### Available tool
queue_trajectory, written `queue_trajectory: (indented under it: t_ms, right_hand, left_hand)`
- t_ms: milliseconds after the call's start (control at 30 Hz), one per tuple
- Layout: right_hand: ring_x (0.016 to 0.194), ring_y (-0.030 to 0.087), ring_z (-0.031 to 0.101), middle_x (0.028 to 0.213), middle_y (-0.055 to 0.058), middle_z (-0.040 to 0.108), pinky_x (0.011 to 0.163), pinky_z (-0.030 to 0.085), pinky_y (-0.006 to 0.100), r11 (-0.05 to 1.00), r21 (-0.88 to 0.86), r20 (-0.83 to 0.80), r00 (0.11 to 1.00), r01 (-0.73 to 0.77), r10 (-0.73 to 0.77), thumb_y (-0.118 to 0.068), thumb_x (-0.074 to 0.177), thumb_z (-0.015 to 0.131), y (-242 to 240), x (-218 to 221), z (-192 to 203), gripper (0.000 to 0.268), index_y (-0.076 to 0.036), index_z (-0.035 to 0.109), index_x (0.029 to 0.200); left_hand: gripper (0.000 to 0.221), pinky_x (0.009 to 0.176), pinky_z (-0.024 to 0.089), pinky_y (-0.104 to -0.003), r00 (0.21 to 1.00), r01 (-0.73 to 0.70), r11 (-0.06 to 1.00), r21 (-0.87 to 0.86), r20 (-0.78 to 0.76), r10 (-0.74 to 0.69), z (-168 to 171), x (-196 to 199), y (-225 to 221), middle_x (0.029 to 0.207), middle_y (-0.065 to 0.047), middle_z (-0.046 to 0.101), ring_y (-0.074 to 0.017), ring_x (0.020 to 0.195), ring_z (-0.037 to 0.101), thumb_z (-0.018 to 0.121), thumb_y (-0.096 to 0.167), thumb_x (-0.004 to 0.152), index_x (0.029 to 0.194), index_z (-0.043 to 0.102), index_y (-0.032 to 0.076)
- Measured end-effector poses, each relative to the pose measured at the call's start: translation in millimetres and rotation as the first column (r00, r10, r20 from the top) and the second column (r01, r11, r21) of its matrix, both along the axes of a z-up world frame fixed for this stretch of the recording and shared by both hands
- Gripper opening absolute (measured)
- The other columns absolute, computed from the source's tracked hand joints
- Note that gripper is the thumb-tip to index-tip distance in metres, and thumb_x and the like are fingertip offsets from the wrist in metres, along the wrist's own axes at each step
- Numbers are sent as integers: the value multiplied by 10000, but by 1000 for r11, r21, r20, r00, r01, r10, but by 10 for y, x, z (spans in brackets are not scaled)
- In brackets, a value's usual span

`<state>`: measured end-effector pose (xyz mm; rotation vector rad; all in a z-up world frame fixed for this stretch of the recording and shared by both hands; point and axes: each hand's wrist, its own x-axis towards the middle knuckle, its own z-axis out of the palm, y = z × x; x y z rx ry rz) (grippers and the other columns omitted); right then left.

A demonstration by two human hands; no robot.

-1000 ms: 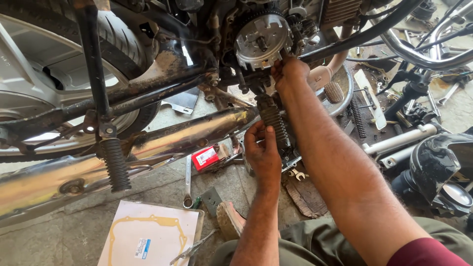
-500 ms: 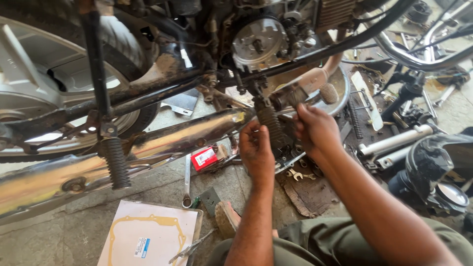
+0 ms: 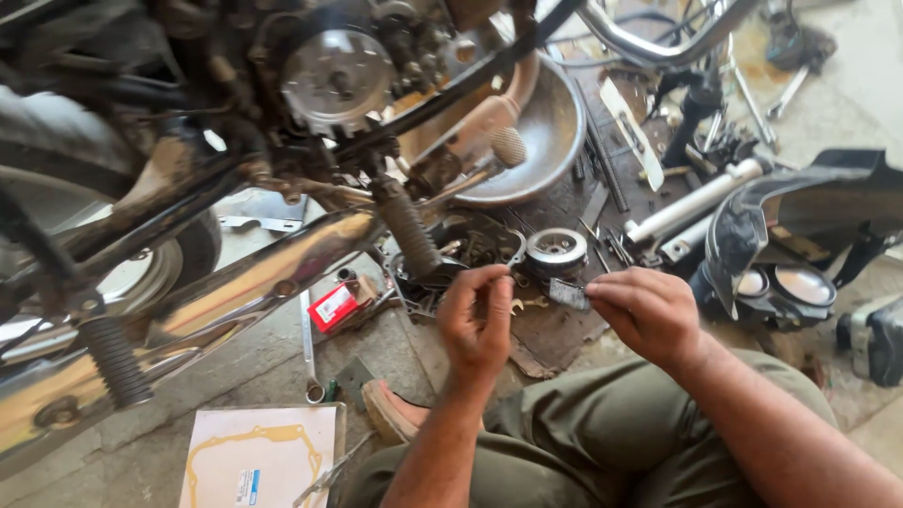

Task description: Repairing a motorcycle engine by inspecting the clutch assembly and cleaning small internal components.

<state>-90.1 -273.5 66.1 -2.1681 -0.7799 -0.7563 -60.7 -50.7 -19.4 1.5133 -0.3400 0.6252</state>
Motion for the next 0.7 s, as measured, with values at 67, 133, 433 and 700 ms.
queue_trajectory:
  t_ms: [67,133,433,700]
  right_hand:
    - [774,238,722,965,136,739,639,567,344,977,-203,230,967,-66,113,-50,883,754,-62,-17,108,162,5,704,1027]
    - [780,236,725,972,134,738,648,571,347,974,-209,267,953,-88,144,-40,860,744,-108,-2,151,201,15,702,1049]
    - [780,228,721,977,128,741,639,553,348,972,-211,241,958,-103,154,-35,827,752,-193,120,87,266,10,712,1086]
    - [900,291,739,1037,129,750,707,565,382,960,-272,58,995,-64,83,-27,838,802,-153,88,-390,263,-42,736,1092]
  left_hand:
    - [277,859,573,-263,830,290,864,-412,-342,-441,140,-172,-130,1100,-66,743,-130,935,676,698,181,1017,1229,681,2]
    - [387,914,562,-288,766,345,770,-537,-314,-562,140,-183,-157,1173,-119,744,-162,1020,689,723,249,1010,1279,670,-26]
    - [849,1186,495,-416,502,590,526,-613,-232,-833,380,-180,-136,1428,-178,642,-240,1328,627,902,394,843,1482,540,-31]
    - [603,1173,507,-413,523,481,546,-686,-276,-807,65,-229,-123,1318,-158,672,-219,1234,642,875,204,915,1387,594,-43]
